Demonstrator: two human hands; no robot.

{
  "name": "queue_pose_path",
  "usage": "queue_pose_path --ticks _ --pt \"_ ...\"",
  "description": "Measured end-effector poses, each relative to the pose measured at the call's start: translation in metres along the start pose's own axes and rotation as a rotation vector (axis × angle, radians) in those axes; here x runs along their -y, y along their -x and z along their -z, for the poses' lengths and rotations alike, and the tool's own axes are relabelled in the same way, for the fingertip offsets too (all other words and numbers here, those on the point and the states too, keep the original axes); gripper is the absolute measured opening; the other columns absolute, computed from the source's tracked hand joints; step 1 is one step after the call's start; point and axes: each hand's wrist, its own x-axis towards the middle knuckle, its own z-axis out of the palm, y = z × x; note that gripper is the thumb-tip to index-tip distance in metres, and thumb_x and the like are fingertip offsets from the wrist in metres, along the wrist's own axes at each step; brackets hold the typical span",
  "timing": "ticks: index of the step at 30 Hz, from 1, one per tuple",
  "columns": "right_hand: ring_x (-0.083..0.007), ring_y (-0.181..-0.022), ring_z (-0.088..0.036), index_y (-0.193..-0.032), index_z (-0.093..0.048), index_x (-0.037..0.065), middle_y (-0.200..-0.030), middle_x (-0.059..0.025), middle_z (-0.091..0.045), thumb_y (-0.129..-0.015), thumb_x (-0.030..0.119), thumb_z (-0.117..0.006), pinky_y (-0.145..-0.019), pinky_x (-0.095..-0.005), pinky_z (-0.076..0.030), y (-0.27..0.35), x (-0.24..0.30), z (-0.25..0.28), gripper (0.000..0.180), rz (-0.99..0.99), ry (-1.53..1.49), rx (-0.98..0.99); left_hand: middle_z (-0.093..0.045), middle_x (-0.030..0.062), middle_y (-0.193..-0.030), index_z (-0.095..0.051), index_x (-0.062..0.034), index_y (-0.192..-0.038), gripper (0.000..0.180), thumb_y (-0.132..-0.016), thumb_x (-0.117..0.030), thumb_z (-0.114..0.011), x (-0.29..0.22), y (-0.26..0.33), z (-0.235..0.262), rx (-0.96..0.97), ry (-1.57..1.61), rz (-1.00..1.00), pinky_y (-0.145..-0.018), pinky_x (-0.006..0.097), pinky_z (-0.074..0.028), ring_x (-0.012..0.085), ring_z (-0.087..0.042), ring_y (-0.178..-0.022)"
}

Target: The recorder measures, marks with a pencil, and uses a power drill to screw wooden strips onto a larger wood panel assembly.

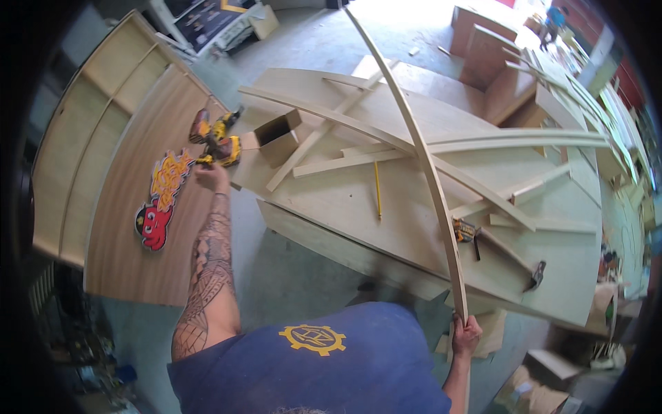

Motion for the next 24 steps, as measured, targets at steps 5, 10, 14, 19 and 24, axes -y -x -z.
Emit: queue_pose_path --ticks 5,10,14,19,24 --pt "-0.0466 -0.079 -0.065 -0.088 -0.058 0.003 -0.081 -0.0238 -0.066 -0.099 0.033 -0.072 -0.067 -0.0525 -0.049 -0.012 0.009 -0.014 0.035 0.062 0.083 0.171 -0.072 0.0248 -0.102 -0.065 0.0046 -0.115 0.032 -0.096 -0.021 -0.067 0.046 -0.152 -0.064 0.543 0.104 -0.176 -0.081 0.053 -0.058 0.0388 -0.072 -0.094" --pt "-0.0438 -0.082 -0.067 -0.102 -0.06 0.005 -0.087 -0.0199 -0.069 -0.101 0.029 -0.071 -0.073 -0.0503 -0.051 -0.017 0.029 -0.007 0.026 0.028 0.042 0.174 -0.072 0.0239 -0.108 -0.061 0.0067 -0.123 0.038 -0.102 -0.024 -0.061 0.057 -0.152 -0.131 0.75 0.034 -0.358 -0.079 0.049 -0.061 0.0345 -0.075 -0.094" --pt "-0.0407 -0.087 -0.066 -0.102 -0.06 0.006 -0.091 -0.0191 -0.065 -0.1 0.024 -0.071 -0.077 -0.0479 -0.052 -0.016 0.027 0.0 0.022 -0.029 0.031 0.26 -0.073 0.0234 -0.112 -0.059 0.0079 -0.128 0.041 -0.105 -0.027 -0.058 0.105 -0.191 -0.09 0.739 -0.041 -0.466 -0.078 0.046 -0.063 0.032 -0.076 -0.094" --pt "-0.0412 -0.089 -0.065 -0.097 -0.058 0.005 -0.093 -0.0183 -0.063 -0.098 0.02 -0.073 -0.078 -0.0476 -0.051 -0.011 0.03 0.004 0.021 0.033 0.164 0.232 -0.07 0.0202 -0.121 -0.056 0.0039 -0.134 0.045 -0.104 -0.029 -0.061 0.089 -0.159 -0.078 0.72 -0.25 -0.647 -0.086 0.046 -0.064 0.0309 -0.073 -0.107" --pt "-0.0418 -0.093 -0.065 -0.097 -0.057 0.005 -0.097 -0.0176 -0.064 -0.093 0.016 -0.073 -0.079 -0.0479 -0.052 0.013 0.008 0.019 0.02 -0.032 0.195 0.245 -0.07 0.019 -0.123 -0.057 0.0023 -0.134 0.046 -0.103 -0.03 -0.063 0.083 -0.141 -0.056 0.754 0.024 -0.385 -0.087 0.045 -0.063 0.0306 -0.072 -0.109"
